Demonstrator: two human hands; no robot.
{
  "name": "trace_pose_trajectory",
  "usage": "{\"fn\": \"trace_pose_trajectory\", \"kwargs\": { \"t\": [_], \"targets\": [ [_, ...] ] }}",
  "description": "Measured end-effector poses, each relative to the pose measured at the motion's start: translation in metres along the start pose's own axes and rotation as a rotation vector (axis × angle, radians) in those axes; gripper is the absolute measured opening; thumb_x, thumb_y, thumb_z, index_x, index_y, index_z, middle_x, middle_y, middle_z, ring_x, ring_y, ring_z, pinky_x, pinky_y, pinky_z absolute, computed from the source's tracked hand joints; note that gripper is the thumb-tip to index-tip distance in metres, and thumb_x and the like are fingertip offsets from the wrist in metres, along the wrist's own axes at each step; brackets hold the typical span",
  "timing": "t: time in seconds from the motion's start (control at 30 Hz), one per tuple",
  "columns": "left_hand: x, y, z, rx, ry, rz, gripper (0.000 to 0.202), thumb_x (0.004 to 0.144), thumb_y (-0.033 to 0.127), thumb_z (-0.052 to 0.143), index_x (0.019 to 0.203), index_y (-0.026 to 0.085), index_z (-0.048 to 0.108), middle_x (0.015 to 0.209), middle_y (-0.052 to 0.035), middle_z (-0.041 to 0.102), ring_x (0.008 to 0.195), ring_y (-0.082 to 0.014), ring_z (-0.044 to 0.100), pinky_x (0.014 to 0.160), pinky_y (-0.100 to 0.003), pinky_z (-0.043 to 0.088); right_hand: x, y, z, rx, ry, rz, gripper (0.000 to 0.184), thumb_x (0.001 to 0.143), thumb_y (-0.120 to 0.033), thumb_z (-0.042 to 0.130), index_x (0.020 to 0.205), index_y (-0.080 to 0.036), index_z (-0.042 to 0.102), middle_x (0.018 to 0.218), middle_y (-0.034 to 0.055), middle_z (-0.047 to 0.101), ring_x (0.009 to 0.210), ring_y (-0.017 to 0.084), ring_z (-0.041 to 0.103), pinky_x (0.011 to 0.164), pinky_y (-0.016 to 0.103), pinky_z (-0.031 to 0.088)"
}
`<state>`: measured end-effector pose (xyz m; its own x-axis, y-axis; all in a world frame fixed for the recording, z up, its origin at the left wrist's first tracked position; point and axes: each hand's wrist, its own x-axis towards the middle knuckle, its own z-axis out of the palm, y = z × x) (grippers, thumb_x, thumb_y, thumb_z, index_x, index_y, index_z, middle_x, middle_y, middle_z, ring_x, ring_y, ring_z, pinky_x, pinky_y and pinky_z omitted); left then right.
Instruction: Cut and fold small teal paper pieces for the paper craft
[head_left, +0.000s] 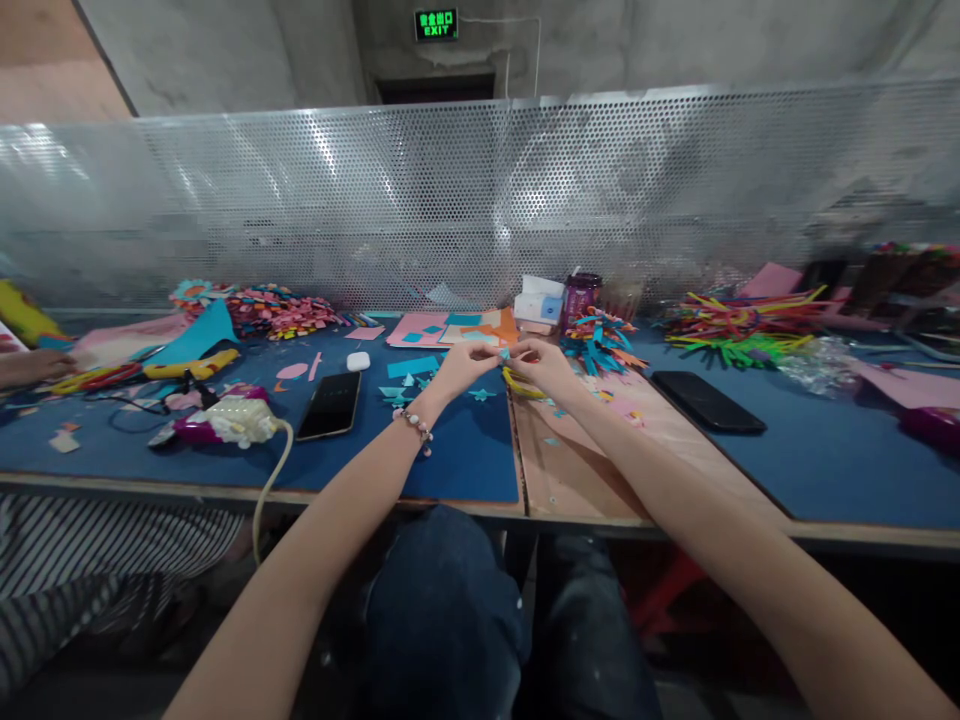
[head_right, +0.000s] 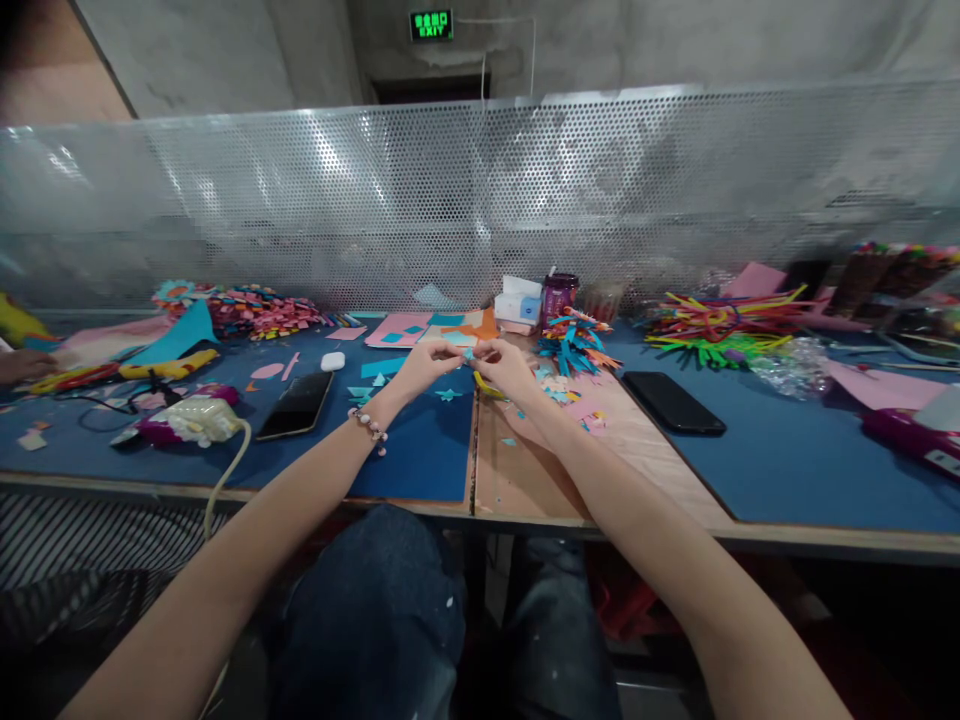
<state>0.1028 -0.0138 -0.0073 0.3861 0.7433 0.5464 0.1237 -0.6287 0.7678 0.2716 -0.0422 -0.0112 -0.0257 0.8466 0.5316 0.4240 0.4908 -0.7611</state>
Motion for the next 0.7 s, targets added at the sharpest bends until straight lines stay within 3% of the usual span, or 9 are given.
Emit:
{"fn": "trace_pose_trajectory", "kwargs": {
  "t": [0.33, 0.7],
  "targets": [
    [-0.0007, 0.0030, -0.0008, 0.015, -0.003, 0.007, 0.021, 0.073, 0.030, 0.063, 0.081, 0.012, 0.068, 0.080, -0.0062, 0.068, 0.070, -0.0131, 0.058, 0.070, -0.026, 0.045, -0.0010, 0.0017, -0.0048, 0.013, -0.002, -0.075, 0.032, 0.068, -0.045, 0.066, 0.083, -0.016, 0.063, 0.080, 0.0044, 0.065, 0.068, 0.015, 0.058, 0.064, 0.028, 0.047],
    [0.0012, 0.0030, -0.0027, 0.030, -0.007, 0.049, 0.022, 0.074, 0.033, 0.063, 0.083, 0.013, 0.068, 0.084, -0.0065, 0.067, 0.073, -0.0131, 0.058, 0.072, -0.025, 0.045, -0.0028, -0.0015, -0.0073, 0.123, 0.002, -0.001, 0.034, 0.063, -0.045, 0.070, 0.081, -0.017, 0.064, 0.076, 0.0034, 0.064, 0.065, 0.013, 0.055, 0.061, 0.026, 0.046]
  ]
}}
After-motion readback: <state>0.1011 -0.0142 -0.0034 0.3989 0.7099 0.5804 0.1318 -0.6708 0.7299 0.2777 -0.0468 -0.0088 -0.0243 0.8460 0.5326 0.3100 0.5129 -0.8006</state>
